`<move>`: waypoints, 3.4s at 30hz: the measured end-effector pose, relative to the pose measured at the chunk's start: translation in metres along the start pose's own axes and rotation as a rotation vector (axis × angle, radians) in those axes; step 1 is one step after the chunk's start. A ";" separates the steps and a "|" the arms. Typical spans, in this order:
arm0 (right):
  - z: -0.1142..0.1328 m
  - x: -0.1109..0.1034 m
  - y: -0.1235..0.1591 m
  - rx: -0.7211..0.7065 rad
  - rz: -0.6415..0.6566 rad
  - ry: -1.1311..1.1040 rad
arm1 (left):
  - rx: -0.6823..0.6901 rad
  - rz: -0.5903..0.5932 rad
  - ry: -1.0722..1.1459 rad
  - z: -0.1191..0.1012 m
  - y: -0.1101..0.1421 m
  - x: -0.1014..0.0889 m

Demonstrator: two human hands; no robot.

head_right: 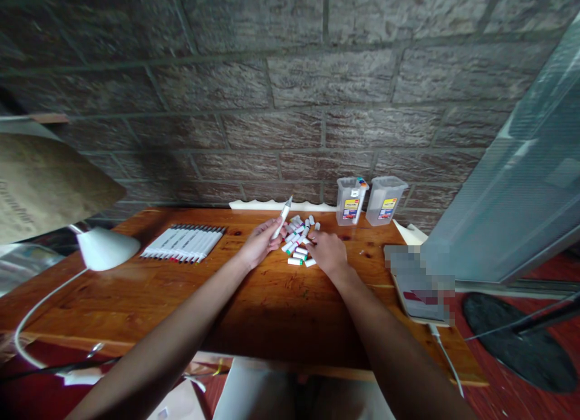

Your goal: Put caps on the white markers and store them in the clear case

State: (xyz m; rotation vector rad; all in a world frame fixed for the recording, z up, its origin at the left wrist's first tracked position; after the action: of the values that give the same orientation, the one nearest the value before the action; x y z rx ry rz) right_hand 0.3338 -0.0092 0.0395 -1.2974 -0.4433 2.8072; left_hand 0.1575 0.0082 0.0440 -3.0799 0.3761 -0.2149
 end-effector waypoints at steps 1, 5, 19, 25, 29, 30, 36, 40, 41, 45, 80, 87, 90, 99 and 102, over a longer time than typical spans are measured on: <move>0.000 0.000 0.000 -0.006 0.000 0.001 | -0.003 0.006 -0.001 0.000 0.000 0.000; -0.004 -0.005 -0.003 -0.067 -0.081 -0.115 | 0.013 0.036 -0.064 -0.002 0.002 0.002; -0.015 -0.038 -0.011 -0.074 -0.480 -0.815 | 0.320 0.042 -0.614 -0.003 0.003 0.002; -0.007 -0.036 -0.005 -0.154 -0.409 -0.650 | 0.380 0.041 -0.705 -0.003 0.005 0.003; -0.004 -0.030 -0.004 -0.149 -0.248 -0.666 | 0.477 0.033 -0.807 -0.006 0.009 0.002; -0.004 -0.029 -0.004 -0.125 -0.217 -0.692 | 0.508 0.026 -0.840 -0.008 0.010 0.001; -0.005 -0.032 -0.005 -0.055 -0.078 -0.730 | 0.605 -0.003 -0.971 -0.016 0.015 -0.003; -0.004 -0.033 -0.004 -0.011 0.020 -0.689 | 0.607 -0.005 -1.032 -0.015 0.016 -0.004; -0.004 -0.032 -0.003 0.003 0.045 -0.673 | 0.602 0.002 -1.048 -0.015 0.016 -0.003; -0.005 -0.030 -0.003 0.056 0.034 -0.591 | 0.604 0.102 -1.113 -0.015 0.019 0.004; -0.001 -0.016 -0.002 0.152 -0.145 -1.159 | 0.662 0.149 -1.181 -0.006 0.037 0.032; 0.004 -0.010 0.002 0.125 -0.104 -1.054 | 0.678 0.124 -1.248 -0.007 0.038 0.031; 0.010 -0.014 0.003 0.126 -0.081 -1.036 | 0.659 0.174 -1.169 -0.007 0.036 0.032; -0.003 -0.018 -0.005 0.098 -0.172 -0.846 | 0.598 0.050 -1.197 -0.012 0.018 0.012; -0.002 -0.009 -0.001 0.055 -0.016 -0.706 | 0.574 0.034 -1.125 -0.011 0.015 0.004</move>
State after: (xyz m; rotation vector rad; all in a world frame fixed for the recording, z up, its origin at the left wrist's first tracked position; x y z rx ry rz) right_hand 0.3411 -0.0086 0.0451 -0.2477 -0.3670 3.1553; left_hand 0.1560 -0.0078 0.0546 -2.1551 0.2249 1.1244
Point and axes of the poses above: each hand's wrist, its own y-axis away from the middle knuckle, its own x-axis out of the palm, z = x × y, the point moved 4 cm from there along -y, towards the middle knuckle, and after that the axes turned 9 degrees about -y, right-handed, at the moved point
